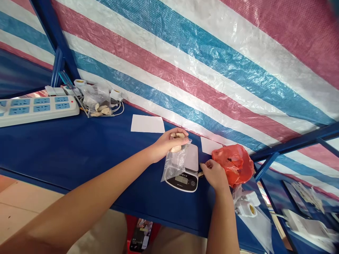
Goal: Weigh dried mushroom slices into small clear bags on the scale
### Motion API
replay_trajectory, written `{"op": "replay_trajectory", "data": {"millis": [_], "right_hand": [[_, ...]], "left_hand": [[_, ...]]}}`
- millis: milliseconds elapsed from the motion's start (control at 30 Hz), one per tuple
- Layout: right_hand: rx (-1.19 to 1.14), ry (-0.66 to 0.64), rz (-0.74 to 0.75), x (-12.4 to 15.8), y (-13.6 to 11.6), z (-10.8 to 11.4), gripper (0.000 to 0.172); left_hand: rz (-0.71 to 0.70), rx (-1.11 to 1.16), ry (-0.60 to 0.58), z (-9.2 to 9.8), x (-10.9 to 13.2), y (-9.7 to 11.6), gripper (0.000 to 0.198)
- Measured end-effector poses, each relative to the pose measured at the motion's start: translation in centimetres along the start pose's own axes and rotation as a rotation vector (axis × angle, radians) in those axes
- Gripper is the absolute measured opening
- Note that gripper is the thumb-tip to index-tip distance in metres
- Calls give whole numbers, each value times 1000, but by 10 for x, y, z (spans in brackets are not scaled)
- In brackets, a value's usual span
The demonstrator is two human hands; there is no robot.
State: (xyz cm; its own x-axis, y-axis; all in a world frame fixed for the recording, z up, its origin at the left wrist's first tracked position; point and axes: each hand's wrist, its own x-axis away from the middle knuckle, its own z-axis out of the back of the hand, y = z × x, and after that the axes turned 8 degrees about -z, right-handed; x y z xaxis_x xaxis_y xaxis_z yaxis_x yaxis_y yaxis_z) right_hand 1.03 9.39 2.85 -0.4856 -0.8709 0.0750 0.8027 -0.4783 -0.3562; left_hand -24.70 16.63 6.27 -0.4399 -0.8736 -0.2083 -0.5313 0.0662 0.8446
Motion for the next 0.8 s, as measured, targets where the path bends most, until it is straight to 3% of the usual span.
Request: {"op": "replay_trajectory", "data": {"millis": [200, 400, 500, 633, 800], "right_hand": [[-173, 157, 42, -1, 1, 0, 25], [-372, 423, 92, 4, -5, -1, 33], [-527, 515, 185, 9, -11, -8, 32], [-807, 419, 327, 21, -33, -4, 27], [-729, 74, 775, 42, -85, 46, 19]], "left_hand": [[-10, -6, 2, 0, -1, -2, 40], [4, -7, 1, -1, 0, -1, 43], [15, -18, -5, -2, 1, -1, 44], [28, -33, -78, -3, 2, -1, 47], [69, 82, -155, -2, 3, 2, 48]]}}
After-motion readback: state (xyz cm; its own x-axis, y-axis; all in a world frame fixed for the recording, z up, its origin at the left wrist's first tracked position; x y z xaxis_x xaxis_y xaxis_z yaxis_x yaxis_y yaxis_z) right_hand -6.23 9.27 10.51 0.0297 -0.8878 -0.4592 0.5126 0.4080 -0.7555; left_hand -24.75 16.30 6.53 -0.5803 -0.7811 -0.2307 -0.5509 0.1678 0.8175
